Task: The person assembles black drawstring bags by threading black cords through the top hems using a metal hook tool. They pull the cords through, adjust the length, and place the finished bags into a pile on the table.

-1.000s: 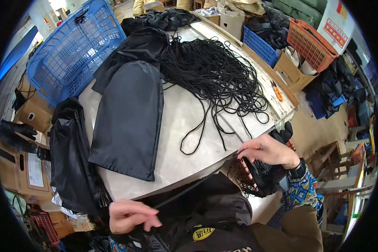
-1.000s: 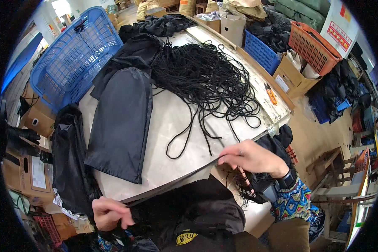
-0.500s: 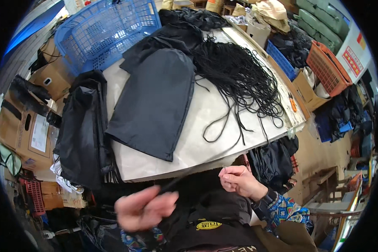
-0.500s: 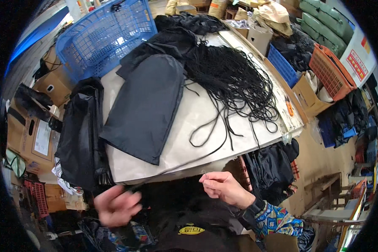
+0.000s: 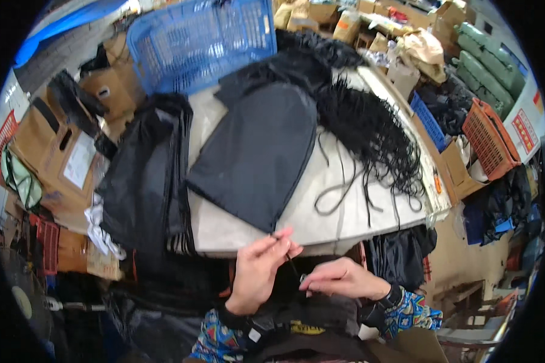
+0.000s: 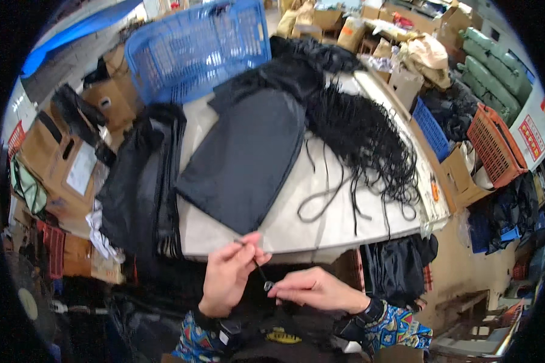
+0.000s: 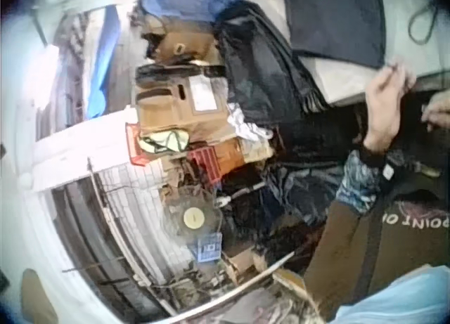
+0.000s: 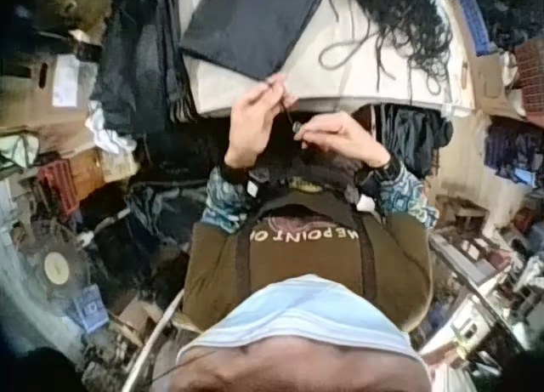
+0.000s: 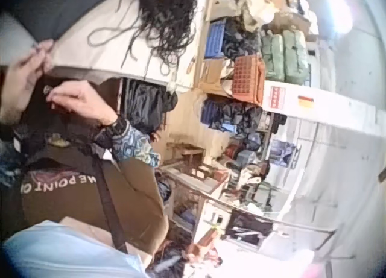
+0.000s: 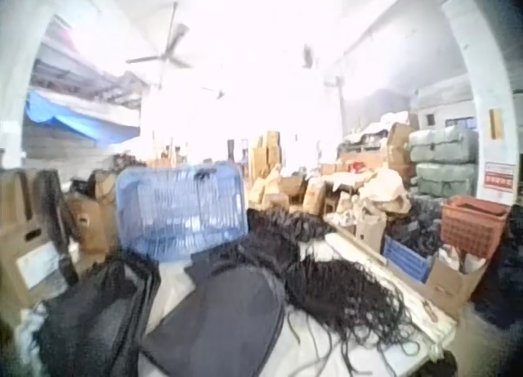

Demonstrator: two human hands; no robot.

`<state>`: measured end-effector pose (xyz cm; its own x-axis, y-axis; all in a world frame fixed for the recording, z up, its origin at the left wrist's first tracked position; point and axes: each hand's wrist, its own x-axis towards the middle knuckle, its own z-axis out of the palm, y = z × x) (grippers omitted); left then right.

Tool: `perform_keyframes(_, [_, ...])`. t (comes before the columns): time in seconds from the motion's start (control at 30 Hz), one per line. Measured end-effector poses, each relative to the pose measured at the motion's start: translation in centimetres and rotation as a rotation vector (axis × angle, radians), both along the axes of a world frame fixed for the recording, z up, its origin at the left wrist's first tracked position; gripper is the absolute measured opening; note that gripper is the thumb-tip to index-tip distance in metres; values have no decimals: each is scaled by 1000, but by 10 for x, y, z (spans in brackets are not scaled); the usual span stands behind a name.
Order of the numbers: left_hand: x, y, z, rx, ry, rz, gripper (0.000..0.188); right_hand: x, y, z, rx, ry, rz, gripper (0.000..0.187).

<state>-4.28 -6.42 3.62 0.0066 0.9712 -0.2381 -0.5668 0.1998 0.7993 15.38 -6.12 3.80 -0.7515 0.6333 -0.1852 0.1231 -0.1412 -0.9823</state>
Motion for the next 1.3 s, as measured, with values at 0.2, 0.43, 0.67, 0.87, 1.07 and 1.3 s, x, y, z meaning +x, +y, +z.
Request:
perform_keyframes(0.2, [-4,-12,-19,-45,71,-152,29,6,-11,-15,-29,-70,-357,31])
perform_keyframes(0.43, [4,-23,-27,12,287,-158,23,-5,-17,-20,136,-167,-404,17])
perform_keyframes(0.67, [4,-23,-31,-22,256,-89,18,-12,-17,-9,115,-199,-443,13])
perform_keyframes(0.87, [10,-23,-33,-56,212,-34,17,-18,-23,-25,346,-184,-475,13])
perform_keyframes(1.07, [10,-23,-37,-69,177,-41,18,-20,-20,-29,417,-231,-438,12])
perform_keyframes(1.3, [8,-25,-36,-100,53,-106,22,-21,-19,-31,524,-235,-439,12])
